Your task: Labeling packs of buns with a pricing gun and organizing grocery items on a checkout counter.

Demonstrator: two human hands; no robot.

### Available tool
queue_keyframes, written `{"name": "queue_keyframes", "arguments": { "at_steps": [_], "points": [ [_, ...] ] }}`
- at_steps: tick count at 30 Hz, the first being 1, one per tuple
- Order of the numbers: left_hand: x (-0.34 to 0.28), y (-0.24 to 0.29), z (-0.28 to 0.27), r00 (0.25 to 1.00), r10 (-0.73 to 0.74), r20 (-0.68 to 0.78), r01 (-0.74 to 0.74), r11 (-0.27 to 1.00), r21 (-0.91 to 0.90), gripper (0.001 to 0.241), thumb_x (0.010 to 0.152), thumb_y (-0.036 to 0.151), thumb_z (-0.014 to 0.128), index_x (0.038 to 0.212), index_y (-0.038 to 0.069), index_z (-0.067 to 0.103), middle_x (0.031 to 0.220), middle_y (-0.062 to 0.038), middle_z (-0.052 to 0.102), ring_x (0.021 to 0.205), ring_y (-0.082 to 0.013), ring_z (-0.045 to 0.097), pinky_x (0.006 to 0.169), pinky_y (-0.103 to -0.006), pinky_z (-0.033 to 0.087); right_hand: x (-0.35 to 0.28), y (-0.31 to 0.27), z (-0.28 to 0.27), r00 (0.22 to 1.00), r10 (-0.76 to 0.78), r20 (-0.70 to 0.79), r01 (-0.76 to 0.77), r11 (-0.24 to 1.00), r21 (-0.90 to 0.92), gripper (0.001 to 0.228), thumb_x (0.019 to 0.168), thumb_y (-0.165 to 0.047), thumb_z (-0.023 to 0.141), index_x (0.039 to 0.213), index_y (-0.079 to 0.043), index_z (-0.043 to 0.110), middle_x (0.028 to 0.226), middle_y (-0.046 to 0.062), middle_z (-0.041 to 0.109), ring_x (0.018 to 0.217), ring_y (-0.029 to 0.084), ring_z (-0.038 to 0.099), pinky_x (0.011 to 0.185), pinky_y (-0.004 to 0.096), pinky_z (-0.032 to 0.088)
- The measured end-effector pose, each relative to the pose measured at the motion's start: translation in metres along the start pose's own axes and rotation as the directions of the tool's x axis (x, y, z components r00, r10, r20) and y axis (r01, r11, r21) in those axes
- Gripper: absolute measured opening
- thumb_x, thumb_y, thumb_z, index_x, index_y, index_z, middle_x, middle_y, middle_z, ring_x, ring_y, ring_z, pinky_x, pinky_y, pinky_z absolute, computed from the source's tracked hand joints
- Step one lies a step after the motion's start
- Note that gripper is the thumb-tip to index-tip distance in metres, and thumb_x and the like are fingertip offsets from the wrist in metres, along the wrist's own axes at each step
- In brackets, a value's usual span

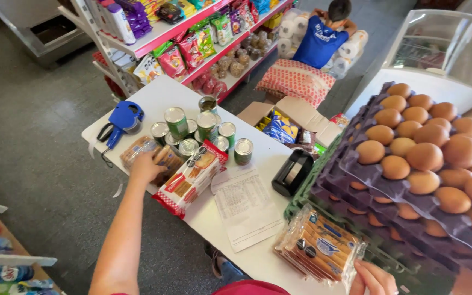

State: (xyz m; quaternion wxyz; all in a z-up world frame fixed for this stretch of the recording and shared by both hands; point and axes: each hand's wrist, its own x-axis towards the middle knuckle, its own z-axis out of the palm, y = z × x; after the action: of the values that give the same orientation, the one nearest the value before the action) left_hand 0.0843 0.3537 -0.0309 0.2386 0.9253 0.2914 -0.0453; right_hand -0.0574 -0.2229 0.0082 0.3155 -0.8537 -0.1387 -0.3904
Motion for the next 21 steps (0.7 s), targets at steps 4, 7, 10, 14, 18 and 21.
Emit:
{"name": "queue_keyframes", "arguments": {
  "at_steps": [4,7,10,14,18,21],
  "points": [
    [-0.064,0.04,-0.06,0.972,0.12,-0.201,-0.124,0.992,-0.008,0.034,0.086,0.025,0.081,0.112,0.005,0.07,0.105,-0.01,0.069,0.093,-0.0292,0.066,0.084,-0.0465,0.054,0.009,-0.022,0.001,0.999,0.02,-0.036,-0.018,0.999,0.047,0.011,0.103,0.0,0.059,0.102,0.0,0.069,0.102,0.013,0.073,0.09,0.025,0.069,0.089,0.034,0.055],
    [-0.121,0.069,-0.086,0.939,0.171,-0.298,-0.188,0.982,-0.028,0.043,0.09,0.037,0.077,0.121,0.01,0.064,0.099,-0.013,0.076,0.083,-0.0354,0.07,0.068,-0.0478,0.05,0.022,-0.042,0.003,0.999,-0.034,0.006,0.033,0.99,0.137,0.01,0.097,-0.004,0.06,0.099,-0.001,0.07,0.096,0.012,0.073,0.085,0.023,0.07,0.083,0.032,0.056],
    [-0.188,0.106,-0.086,0.858,0.419,-0.297,-0.443,0.897,-0.013,0.044,0.087,0.036,0.078,0.118,0.007,0.065,0.097,-0.004,0.077,0.077,-0.0144,0.074,0.068,-0.0286,0.065,0.032,-0.055,0.01,0.987,-0.085,0.138,0.056,0.977,0.206,0.017,0.097,-0.01,0.061,0.107,-0.004,0.072,0.102,0.011,0.075,0.091,0.024,0.073,0.081,0.034,0.058],
    [-0.259,0.143,-0.047,0.767,0.634,0.096,-0.613,0.769,-0.184,0.046,0.079,0.046,0.084,0.113,0.019,0.069,0.096,0.003,0.078,0.075,-0.0117,0.073,0.072,-0.0268,0.06,0.043,-0.061,0.024,0.85,-0.008,0.526,-0.197,0.922,0.333,0.049,0.096,-0.037,0.059,0.137,-0.011,0.058,0.127,0.007,0.066,0.105,0.019,0.068,0.088,0.031,0.059],
    [-0.288,0.154,0.005,0.527,0.835,0.157,-0.776,0.548,-0.313,0.054,0.072,0.055,0.083,0.108,0.017,0.066,0.092,-0.005,0.072,0.081,-0.0278,0.067,0.07,-0.04,0.048,0.048,-0.07,0.031,0.757,-0.037,0.653,-0.283,0.882,0.378,0.068,0.091,-0.071,0.045,0.125,-0.016,0.066,0.108,0.002,0.075,0.092,0.017,0.071,0.077,0.03,0.05],
    [-0.297,0.153,0.009,0.587,0.803,0.104,-0.712,0.573,-0.406,0.05,0.073,0.056,0.084,0.109,0.022,0.072,0.088,-0.001,0.07,0.078,-0.0217,0.068,0.069,-0.0341,0.048,0.038,-0.061,0.037,0.799,-0.092,0.595,-0.233,0.864,0.446,0.043,0.105,-0.048,0.043,0.083,-0.012,0.052,0.076,-0.001,0.051,0.067,0.014,0.047,0.06,0.031,0.037]
  ]
}}
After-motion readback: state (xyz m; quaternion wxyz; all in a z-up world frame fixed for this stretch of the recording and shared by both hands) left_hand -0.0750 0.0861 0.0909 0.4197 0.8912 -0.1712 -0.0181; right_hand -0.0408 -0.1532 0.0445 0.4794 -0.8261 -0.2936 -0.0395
